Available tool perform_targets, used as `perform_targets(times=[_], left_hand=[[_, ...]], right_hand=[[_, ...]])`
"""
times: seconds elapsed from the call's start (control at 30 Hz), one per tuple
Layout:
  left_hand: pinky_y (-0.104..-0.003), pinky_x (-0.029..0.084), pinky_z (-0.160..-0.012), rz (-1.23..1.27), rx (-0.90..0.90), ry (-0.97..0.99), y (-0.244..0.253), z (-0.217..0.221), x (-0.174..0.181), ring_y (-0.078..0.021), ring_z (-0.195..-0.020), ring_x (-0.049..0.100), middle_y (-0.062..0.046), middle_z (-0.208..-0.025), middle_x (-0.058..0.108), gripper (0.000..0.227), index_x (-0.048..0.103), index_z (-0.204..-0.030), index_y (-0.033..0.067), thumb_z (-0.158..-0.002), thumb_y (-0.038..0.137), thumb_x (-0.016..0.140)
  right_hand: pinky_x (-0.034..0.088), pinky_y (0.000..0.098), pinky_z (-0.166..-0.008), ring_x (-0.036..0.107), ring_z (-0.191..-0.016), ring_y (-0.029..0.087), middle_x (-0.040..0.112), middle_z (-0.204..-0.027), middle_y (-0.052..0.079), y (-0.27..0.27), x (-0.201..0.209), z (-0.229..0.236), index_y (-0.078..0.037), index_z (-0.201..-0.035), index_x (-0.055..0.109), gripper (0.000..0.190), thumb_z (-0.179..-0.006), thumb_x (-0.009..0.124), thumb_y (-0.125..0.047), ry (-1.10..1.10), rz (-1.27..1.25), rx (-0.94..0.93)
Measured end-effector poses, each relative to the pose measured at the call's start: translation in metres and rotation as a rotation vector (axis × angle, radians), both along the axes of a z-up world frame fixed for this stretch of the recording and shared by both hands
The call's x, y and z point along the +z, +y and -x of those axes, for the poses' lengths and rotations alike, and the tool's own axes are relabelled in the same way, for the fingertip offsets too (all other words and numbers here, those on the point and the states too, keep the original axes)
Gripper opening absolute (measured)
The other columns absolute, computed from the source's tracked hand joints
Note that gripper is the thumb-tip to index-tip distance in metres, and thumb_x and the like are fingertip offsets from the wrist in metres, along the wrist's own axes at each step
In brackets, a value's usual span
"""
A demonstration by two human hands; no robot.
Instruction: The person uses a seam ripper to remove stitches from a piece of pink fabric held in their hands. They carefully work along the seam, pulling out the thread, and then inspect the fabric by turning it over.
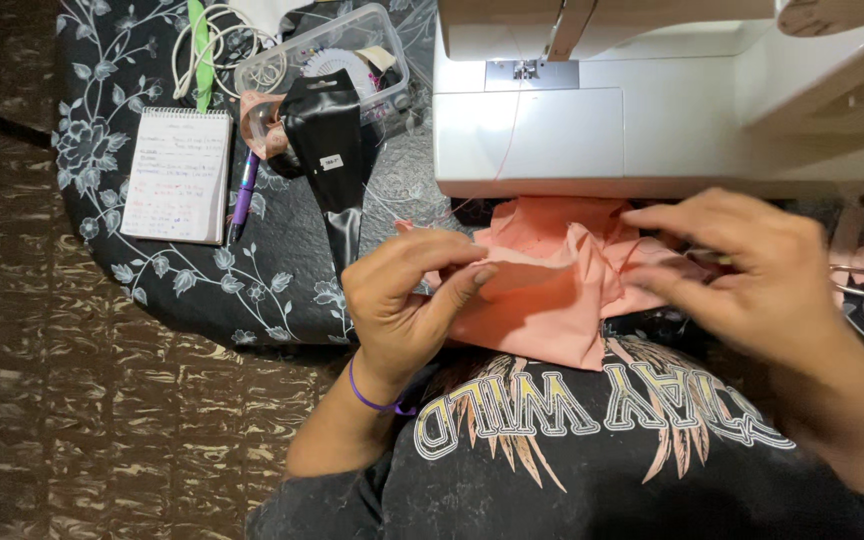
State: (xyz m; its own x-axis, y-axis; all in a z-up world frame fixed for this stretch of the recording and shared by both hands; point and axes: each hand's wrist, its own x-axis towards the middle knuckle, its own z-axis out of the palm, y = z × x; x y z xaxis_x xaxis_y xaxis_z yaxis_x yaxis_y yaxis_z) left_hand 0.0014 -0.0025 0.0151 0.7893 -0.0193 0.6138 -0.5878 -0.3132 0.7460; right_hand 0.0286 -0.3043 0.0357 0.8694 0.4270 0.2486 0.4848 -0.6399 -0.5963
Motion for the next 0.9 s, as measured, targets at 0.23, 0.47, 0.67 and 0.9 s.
perform_targets(times=[0.23,0.47,0.67,0.9], left_hand=[[-0.03,0.053,-0.067,-0.139,-0.045,-0.004,-0.002,-0.004,0.019,-0.0173,-0.066,0.067,-0.009,-0.096,0.082,0.013,0.078,-0.107,0.0068,-0.103,0.019,0.077],[-0.031,0.055,-0.075,-0.153,0.179,-0.034,0.024,-0.024,0.038,-0.0191,-0.077,0.074,-0.007,-0.09,0.08,0.014,0.079,-0.101,0.0042,-0.106,0.015,0.071],[-0.024,0.041,-0.057,0.068,0.259,0.043,0.041,-0.05,0.023,-0.0093,-0.058,0.052,-0.003,-0.068,0.061,0.021,0.076,-0.104,-0.0002,-0.109,0.019,0.07],[-0.024,0.038,-0.059,0.176,0.287,0.127,0.053,-0.068,-0.002,-0.0068,-0.06,0.048,0.0,-0.072,0.061,0.024,0.075,-0.099,0.003,-0.11,0.023,0.069]], right_hand=[[0.057,0.0343,-0.094,0.074,-0.111,0.026,0.072,-0.127,0.016,0.036,-0.009,-0.019,-0.007,-0.107,0.078,0.016,-0.095,0.077,-0.017,0.031,-0.197,0.342],[0.045,0.0245,-0.058,0.052,-0.061,0.008,0.071,-0.073,-0.005,0.021,-0.016,-0.031,-0.014,-0.096,0.075,0.013,-0.093,0.078,-0.026,0.286,-0.11,0.333],[0.05,0.0234,-0.058,0.054,-0.067,0.006,0.074,-0.076,-0.003,0.0,-0.013,-0.024,-0.006,-0.096,0.084,0.012,-0.091,0.081,-0.017,0.533,-0.218,0.053],[0.052,0.0237,-0.073,0.065,-0.081,0.012,0.08,-0.092,0.01,-0.027,-0.024,-0.022,0.005,-0.109,0.082,0.02,-0.093,0.079,-0.007,0.688,-0.461,-0.211]])
